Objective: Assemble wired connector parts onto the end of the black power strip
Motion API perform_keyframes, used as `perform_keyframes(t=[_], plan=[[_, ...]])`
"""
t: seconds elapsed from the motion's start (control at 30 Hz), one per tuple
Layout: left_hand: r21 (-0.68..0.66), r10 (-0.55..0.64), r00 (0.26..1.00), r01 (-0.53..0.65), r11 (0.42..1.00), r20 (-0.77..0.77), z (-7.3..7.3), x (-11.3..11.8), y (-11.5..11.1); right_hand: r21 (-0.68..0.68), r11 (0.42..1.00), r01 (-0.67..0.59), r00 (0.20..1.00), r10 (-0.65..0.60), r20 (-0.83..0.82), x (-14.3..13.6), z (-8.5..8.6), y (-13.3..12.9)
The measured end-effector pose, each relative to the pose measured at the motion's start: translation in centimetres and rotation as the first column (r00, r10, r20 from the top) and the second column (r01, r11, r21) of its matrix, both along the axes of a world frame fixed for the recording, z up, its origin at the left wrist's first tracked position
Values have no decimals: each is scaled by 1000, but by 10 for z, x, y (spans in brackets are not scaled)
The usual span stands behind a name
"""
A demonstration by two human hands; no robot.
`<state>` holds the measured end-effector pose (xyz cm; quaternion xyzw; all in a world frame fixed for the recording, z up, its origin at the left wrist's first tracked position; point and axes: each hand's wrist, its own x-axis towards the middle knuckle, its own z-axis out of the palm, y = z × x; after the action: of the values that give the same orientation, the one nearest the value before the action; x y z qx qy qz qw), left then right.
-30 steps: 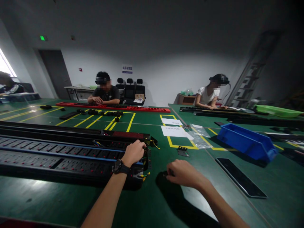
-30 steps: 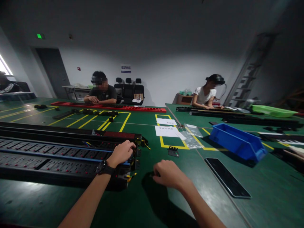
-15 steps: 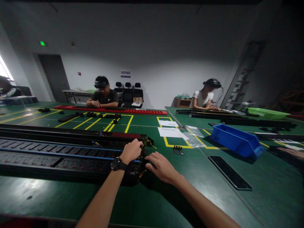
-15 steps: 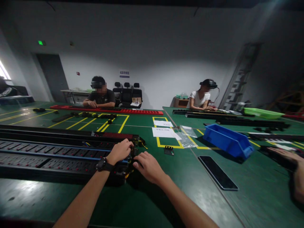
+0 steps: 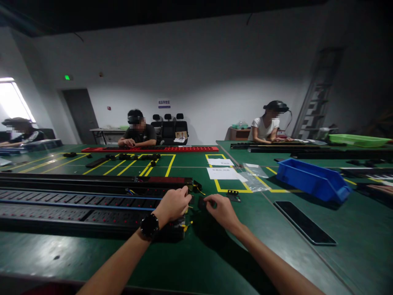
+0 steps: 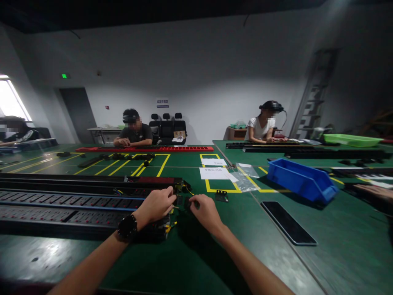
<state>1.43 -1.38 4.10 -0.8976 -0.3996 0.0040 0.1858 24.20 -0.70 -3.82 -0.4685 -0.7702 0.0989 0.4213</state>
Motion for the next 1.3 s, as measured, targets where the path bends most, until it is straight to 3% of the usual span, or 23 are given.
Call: perform_keyframes(t=[0.3,0.67,0.8,0.97,1.3], plan=[[-16,-2,998,1,1000,-65,-1,2,-1,-57,978,200,978,-203,-58,40,16,13],[-163,81,996,-75,984,26,-6,-2,9,-89,966,244,969,-247,-18,50,18,17],[-319,242,964,-197,927,107,-5,0,14,-92,963,252,968,-251,24,55,19,20],[-522,418,894,-283,804,159,0,-3,31,-86,953,290,957,-289,30,66,20,25],[-637,405,883,-173,751,238,9,-34,48,-78,894,442,895,-445,-26,99,27,36]])
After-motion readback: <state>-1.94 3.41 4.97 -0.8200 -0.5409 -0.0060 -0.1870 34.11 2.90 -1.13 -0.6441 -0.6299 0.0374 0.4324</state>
